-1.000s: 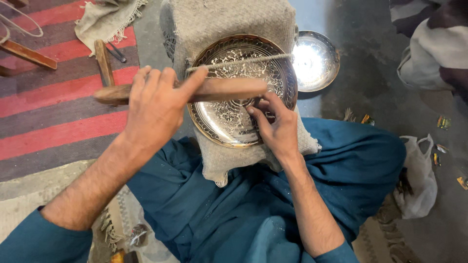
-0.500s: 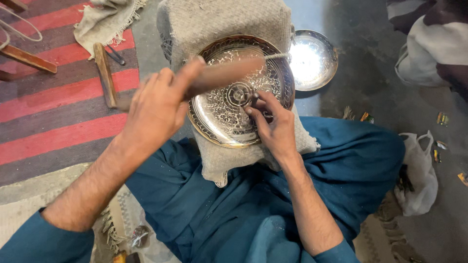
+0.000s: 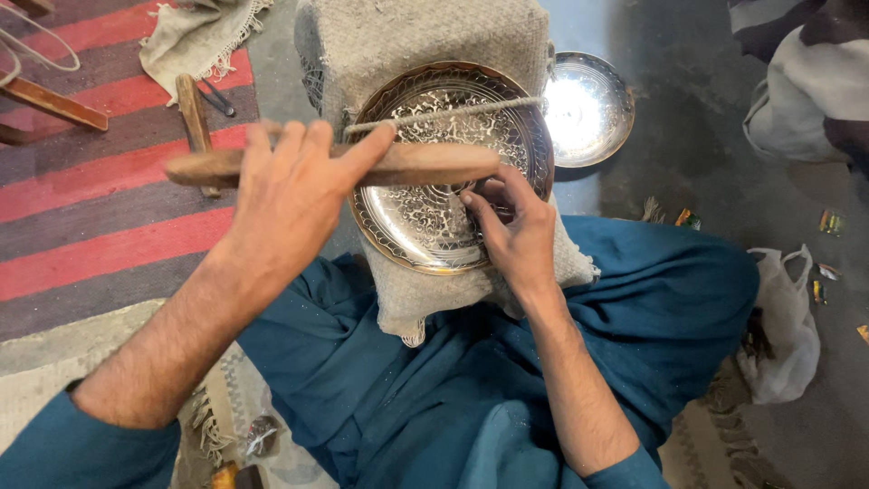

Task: The person sits cross-legged on the floor with an engraved brass tray resting on a cloth cushion, and hammers a small punch against the tray's surface with a wooden mallet, repositioning the punch repeatedly to work the decorative pattern. They occasionally rotate the tray and reposition the punch with their fingers between hammer strikes.

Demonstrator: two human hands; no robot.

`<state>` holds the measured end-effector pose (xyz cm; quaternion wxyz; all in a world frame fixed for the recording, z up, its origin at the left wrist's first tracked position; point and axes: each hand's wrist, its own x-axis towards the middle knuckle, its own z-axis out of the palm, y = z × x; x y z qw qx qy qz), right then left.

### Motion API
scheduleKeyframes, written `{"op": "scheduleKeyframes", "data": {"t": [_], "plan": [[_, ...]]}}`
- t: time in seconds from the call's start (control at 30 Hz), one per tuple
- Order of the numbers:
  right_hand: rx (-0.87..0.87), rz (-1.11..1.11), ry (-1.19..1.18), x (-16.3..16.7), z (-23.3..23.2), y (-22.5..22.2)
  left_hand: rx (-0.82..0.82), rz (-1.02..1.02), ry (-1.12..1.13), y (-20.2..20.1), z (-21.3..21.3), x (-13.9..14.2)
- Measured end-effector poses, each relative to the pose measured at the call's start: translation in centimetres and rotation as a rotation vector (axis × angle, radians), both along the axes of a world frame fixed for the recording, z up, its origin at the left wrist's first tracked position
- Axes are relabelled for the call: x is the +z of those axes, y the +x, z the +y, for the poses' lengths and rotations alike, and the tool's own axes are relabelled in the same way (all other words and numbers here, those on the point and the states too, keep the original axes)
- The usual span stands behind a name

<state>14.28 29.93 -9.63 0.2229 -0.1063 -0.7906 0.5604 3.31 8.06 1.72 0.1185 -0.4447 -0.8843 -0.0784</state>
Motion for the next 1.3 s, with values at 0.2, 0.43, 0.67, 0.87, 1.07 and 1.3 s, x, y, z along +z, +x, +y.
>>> {"op": "scheduleKeyframes", "data": {"t": [0.2, 0.43, 0.67, 0.87, 1.07, 1.3], "plan": [[0.036, 0.002, -0.002, 0.1, -0.1, 0.1, -0.05, -0.134, 0.219, 0.3, -0.6, 0.1], [-0.011, 0.034, -0.265, -0.2, 0.7, 0.1, 0.067, -0.122, 0.02, 0.4, -1.7, -0.6], [-0.006, 0.025, -0.083, -0.9, 0.7, -0.6, 0.084, -0.378, 0.129, 0.0, -0.7, -1.7], [-0.05, 0.034, -0.039, -1.4, 1.0, -1.1, 0.058, -0.402, 0.094, -0.6, 0.6, -1.8], [-0.067, 0.039, 0.015, -1.9, 1.3, -1.2, 0.028, -0.261, 0.037, -1.5, 1.5, -1.3], [-0.073, 0.032, 0.013, -1.8, 1.3, -0.8, -0.084, -0.233, 0.141, -1.8, 2.1, 0.0]]}}
